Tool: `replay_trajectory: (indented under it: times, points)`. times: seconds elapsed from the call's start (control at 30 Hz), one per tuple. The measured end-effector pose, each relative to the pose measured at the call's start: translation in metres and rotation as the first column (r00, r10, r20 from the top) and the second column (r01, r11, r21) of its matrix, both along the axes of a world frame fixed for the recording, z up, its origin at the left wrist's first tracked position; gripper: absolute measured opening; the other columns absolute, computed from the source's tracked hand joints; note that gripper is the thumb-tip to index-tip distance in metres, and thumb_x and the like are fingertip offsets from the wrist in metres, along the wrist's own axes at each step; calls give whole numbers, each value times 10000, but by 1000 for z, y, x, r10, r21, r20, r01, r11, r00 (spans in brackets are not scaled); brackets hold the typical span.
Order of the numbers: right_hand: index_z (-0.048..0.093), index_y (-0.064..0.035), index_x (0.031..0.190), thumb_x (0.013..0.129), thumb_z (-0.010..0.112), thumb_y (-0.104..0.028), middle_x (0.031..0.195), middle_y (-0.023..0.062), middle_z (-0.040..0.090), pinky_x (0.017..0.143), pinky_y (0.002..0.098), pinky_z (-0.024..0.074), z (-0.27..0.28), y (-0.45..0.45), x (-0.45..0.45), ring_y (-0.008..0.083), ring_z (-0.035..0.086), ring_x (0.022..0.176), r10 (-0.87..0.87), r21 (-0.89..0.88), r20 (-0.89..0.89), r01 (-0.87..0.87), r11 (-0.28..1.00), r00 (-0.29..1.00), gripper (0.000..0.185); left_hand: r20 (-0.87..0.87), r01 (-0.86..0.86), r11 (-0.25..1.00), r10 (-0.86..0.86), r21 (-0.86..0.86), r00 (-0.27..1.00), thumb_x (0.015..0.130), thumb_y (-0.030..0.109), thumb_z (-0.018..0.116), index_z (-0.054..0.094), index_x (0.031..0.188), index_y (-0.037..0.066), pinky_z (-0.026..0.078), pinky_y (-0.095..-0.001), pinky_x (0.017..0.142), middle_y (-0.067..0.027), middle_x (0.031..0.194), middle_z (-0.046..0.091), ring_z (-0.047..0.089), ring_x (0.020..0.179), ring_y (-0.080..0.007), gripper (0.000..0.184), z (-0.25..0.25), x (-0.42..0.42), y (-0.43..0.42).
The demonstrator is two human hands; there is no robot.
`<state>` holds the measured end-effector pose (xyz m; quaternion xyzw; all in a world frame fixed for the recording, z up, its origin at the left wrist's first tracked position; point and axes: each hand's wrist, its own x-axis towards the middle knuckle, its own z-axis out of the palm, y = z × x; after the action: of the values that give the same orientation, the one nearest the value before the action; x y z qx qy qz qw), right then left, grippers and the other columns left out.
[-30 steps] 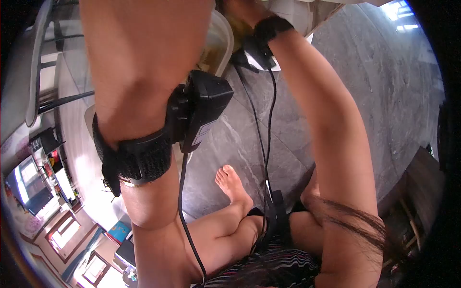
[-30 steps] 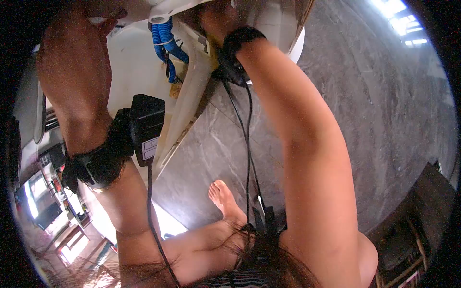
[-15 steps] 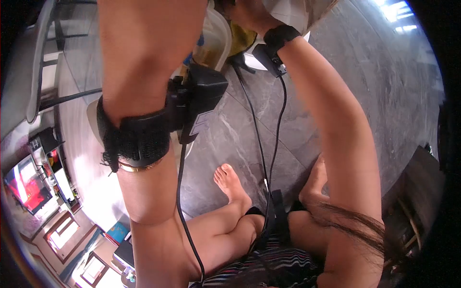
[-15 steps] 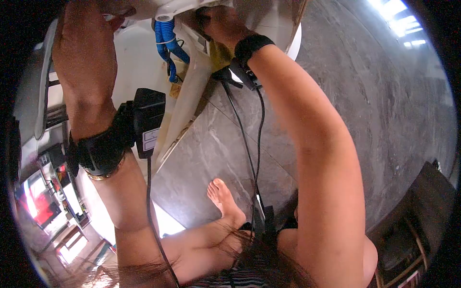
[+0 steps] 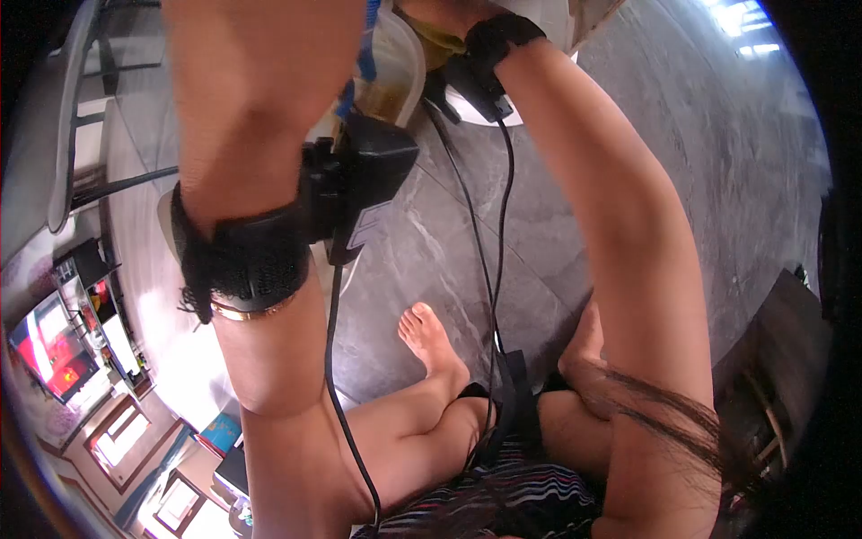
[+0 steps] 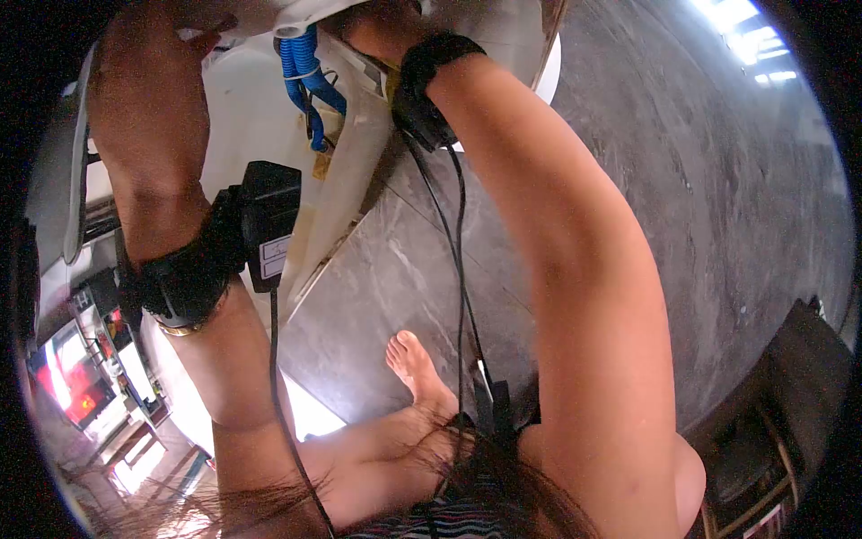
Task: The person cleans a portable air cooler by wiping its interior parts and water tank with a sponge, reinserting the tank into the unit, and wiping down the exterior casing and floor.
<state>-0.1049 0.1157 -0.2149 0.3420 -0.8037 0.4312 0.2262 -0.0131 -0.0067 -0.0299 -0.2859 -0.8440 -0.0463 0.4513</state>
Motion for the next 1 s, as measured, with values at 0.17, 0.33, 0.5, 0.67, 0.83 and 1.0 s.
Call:
replay_trajectory:
  times: [0.17,0.33,0.5,0.67,0.83,1.0]
  points:
    - [583,-50,1053,884,500,-215,991,142,618,802,386,451,0,1,15,272,582,928,-59,-2,-250,60,998,966,251,409,-21,876,-204,482,889,905,147,519,377,1317,-27,530,-266,742,-166,1224,507,575,1005,-211,470,0,10,11]
    - [583,-56,1058,880,501,-216,1003,146,615,811,391,448,-3,16,-5,282,577,940,-17,1,80,17,1000,997,253,357,-10,930,-132,368,925,890,160,521,359,1322,-40,532,-305,764,-222,1247,473,555,1055,-278,503,2,13,13]
    - [583,-62,1064,877,501,-216,1014,151,613,821,396,444,-4,6,-16,293,572,951,-9,-71,176,21,997,984,256,353,-16,936,-117,351,928,888,160,521,358,1322,-41,532,-308,764,-226,1247,470,553,1057,-283,505,1,14,17]
    - [583,-68,1069,873,502,-216,1025,156,610,830,401,440,-7,-10,8,303,568,962,127,-335,313,-16,942,941,259,346,-15,938,-113,346,932,887,159,521,357,1322,-42,532,-310,765,-230,1248,467,550,1059,-287,507,3,14,18]
    - [596,-71,1045,856,521,-195,1057,153,608,867,402,429,-21,-10,24,313,554,999,-63,-107,4,63,992,998,239,355,-42,948,-77,315,932,885,159,521,356,1322,-43,532,-312,765,-233,1248,464,547,1062,-292,509,4,20,17]
    - [428,-33,1269,834,519,-148,1235,213,490,977,419,348,-21,7,2,342,467,1133,-25,29,206,19,999,978,459,362,-47,942,-81,332,929,883,159,521,354,1322,-44,532,-314,766,-237,1249,461,545,1064,-296,512,3,17,21]
